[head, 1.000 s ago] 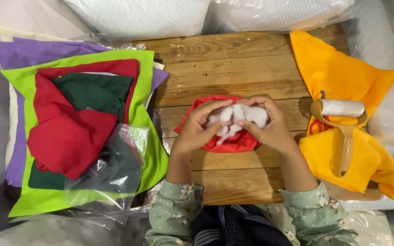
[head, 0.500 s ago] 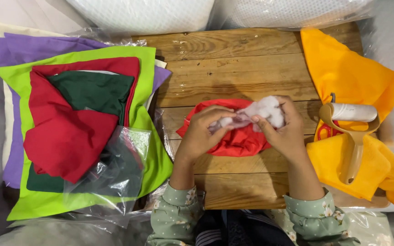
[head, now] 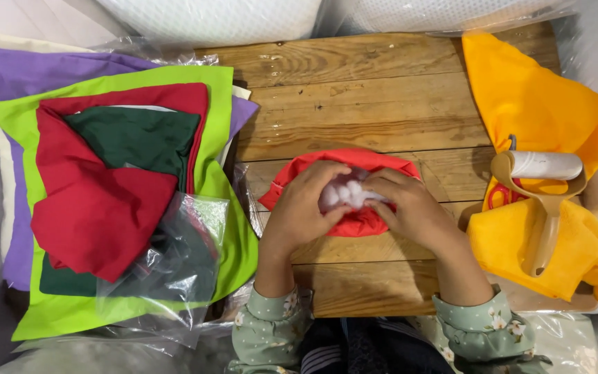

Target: Stuffing a red fabric pillowcase with white polyester fiberfill on a wooden workbench.

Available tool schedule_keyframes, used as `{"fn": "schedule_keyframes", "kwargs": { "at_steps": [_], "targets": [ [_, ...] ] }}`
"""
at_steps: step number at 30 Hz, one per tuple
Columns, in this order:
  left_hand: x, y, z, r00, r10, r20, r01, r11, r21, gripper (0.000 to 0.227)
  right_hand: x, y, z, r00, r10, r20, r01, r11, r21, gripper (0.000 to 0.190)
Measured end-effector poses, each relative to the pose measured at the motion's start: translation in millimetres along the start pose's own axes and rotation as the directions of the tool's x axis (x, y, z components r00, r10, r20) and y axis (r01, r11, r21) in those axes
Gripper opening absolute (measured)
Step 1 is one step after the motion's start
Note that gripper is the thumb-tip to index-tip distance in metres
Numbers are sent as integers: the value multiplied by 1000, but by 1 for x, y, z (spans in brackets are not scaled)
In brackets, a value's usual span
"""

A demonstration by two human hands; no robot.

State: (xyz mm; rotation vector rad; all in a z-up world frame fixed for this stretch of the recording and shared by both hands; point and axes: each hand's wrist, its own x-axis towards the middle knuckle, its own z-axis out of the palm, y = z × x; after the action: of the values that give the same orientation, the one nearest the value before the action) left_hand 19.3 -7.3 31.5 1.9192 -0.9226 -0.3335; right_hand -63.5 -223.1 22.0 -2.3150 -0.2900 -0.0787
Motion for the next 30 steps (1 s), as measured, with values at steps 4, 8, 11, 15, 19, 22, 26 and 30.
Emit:
{"fn": "schedule_keyframes", "kwargs": {
  "at_steps": [4, 8, 11, 15, 19, 22, 26, 30],
  "targets": [
    [0, 2, 14, 993, 102, 60, -98, 993, -60, 56, -4, 1, 7, 1000, -2, 10, 2, 999, -53, 17],
    [2, -24, 28, 997, 7, 77, -12, 998, 60, 18, -5, -2, 3, 1000, -2, -5, 2, 999, -38, 16],
    [2, -28, 21, 996, -14, 91, 10, 999, 44, 19, -6, 5, -4, 998, 18, -55, -20, 999, -32, 23],
    [-1, -30, 21, 994, -32, 106, 26, 998, 55, 25, -12, 16, -7, 987, 4, -160, -12, 999, -49, 27],
    [9, 18, 12, 999, 18, 48, -14, 998, -68, 70, -10, -3, -7, 975, 16, -221, -11, 1000, 22, 25],
    [8, 3, 28, 994, 105, 8, -104, 989, -105, 48, -10, -5, -4, 983, 18, -185, 3, 994, 108, 25],
    [3, -6, 27, 998, 47, 29, -43, 990, -131, 6, -13, 1, -7, 976, 11, -218, 19, 991, 132, 28],
    [1, -12, 20, 999, 38, -8, -38, 985, -168, 8, -15, 4, -9, 923, 0, -384, 56, 990, 133, 29]
  ]
}}
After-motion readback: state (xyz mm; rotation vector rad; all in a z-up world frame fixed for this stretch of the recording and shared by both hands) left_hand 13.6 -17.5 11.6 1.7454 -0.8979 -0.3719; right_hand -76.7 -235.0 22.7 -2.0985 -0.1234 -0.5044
